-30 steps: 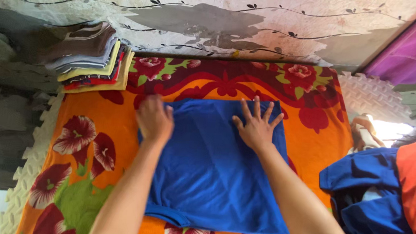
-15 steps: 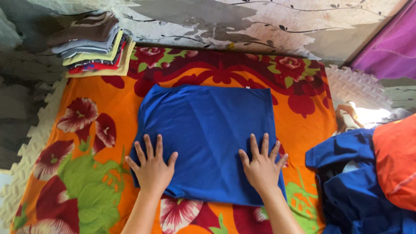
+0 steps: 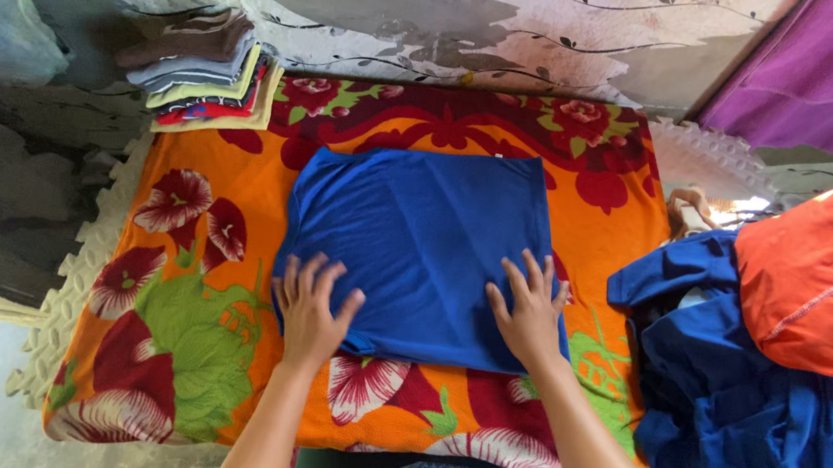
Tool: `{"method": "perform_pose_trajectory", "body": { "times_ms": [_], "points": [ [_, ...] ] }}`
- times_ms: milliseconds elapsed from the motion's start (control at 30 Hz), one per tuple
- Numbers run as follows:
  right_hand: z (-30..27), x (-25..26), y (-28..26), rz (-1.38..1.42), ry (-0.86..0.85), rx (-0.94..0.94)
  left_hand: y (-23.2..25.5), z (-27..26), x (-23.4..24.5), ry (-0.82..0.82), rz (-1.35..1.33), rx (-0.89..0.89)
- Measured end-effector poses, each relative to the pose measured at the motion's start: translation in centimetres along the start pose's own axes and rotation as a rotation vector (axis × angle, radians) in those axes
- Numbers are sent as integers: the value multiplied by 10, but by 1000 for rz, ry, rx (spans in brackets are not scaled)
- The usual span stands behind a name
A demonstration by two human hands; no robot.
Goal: The person folds a blue shirt and an orange sleeveless shirt by hand on a bed, placing each folded item onto a stack of folded laundry.
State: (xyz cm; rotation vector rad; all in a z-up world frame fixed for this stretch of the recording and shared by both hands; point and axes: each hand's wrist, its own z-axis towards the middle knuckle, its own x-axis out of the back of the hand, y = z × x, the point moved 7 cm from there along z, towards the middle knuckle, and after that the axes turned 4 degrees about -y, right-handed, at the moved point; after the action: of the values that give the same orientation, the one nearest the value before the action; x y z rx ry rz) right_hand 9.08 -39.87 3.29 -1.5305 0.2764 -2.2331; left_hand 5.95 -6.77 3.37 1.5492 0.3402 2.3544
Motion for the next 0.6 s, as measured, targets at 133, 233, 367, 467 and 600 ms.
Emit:
{"method": "perform_pose_trajectory", "body": {
  "times_ms": [133,233,367,467,600],
  "points": [
    [-33,39,-26,95,-36,241,22,-28,19,-249,-64,-28],
    [-52,47,-27,62,-267,268,16,-34,32,-370,-28,-4],
    [-69,44,-4,31,-443,208,-9,-34,47,-353,-87,-49],
    [-71,52,7,103,-393,253,-30,-31,46,-384,-55,-30],
    [-72,49,11,69,-501,230,-45,-28,37,-469,-60,-7]
  ]
}}
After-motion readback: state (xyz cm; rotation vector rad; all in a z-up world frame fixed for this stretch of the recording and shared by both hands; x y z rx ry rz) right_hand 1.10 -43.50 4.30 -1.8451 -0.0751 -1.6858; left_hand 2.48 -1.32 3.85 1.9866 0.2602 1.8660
